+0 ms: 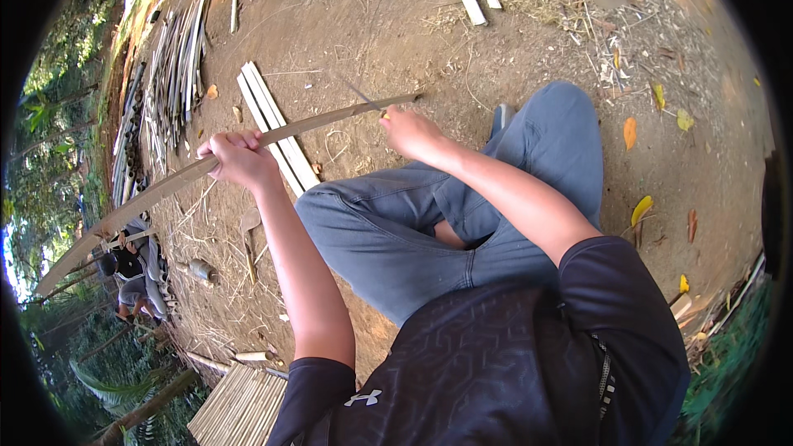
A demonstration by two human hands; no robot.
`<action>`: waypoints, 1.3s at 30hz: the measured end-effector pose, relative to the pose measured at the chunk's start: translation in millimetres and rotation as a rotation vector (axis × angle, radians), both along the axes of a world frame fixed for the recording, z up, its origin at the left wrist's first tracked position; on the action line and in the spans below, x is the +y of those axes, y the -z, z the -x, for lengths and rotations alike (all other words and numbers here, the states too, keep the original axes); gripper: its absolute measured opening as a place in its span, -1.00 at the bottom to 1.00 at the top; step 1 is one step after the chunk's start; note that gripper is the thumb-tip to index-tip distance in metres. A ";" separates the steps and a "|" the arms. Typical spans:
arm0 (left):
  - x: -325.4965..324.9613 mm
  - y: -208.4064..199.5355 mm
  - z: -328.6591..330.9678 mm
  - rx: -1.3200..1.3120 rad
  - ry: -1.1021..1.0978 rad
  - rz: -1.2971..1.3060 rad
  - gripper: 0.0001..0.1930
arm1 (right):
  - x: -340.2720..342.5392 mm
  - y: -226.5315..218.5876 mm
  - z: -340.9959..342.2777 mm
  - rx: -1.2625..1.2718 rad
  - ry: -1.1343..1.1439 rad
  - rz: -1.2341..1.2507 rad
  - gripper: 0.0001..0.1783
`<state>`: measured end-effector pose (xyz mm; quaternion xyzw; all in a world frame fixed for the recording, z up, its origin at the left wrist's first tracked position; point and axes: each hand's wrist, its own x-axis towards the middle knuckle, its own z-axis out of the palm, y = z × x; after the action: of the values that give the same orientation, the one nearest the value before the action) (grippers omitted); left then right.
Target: The person shaves strips of bamboo with a knife, smoothing the surfaces and handling different pieces of bamboo.
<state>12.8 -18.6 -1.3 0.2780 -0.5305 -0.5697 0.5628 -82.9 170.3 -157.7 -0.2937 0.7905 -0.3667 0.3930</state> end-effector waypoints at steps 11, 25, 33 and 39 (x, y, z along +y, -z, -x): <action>9.0 0.3 13.9 -0.005 0.092 -0.008 -0.75 | -2.1 12.2 6.3 -0.006 -0.024 -0.023 -0.57; 5.2 2.2 7.6 0.007 0.178 0.027 -0.76 | -1.3 4.8 20.8 0.092 -0.048 -0.081 -0.60; 14.2 -4.1 11.0 -0.002 0.208 0.041 -0.77 | 4.4 16.1 17.5 0.030 -0.015 -0.121 -0.63; 7.5 -1.6 18.9 0.022 0.194 0.026 -0.77 | 13.5 39.9 30.5 -0.023 -0.038 -0.192 -0.62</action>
<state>-6.1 -11.1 0.3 0.2117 -0.5560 -0.6175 0.5145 -113.4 183.8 -197.6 -0.2653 0.8118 -0.2849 0.4352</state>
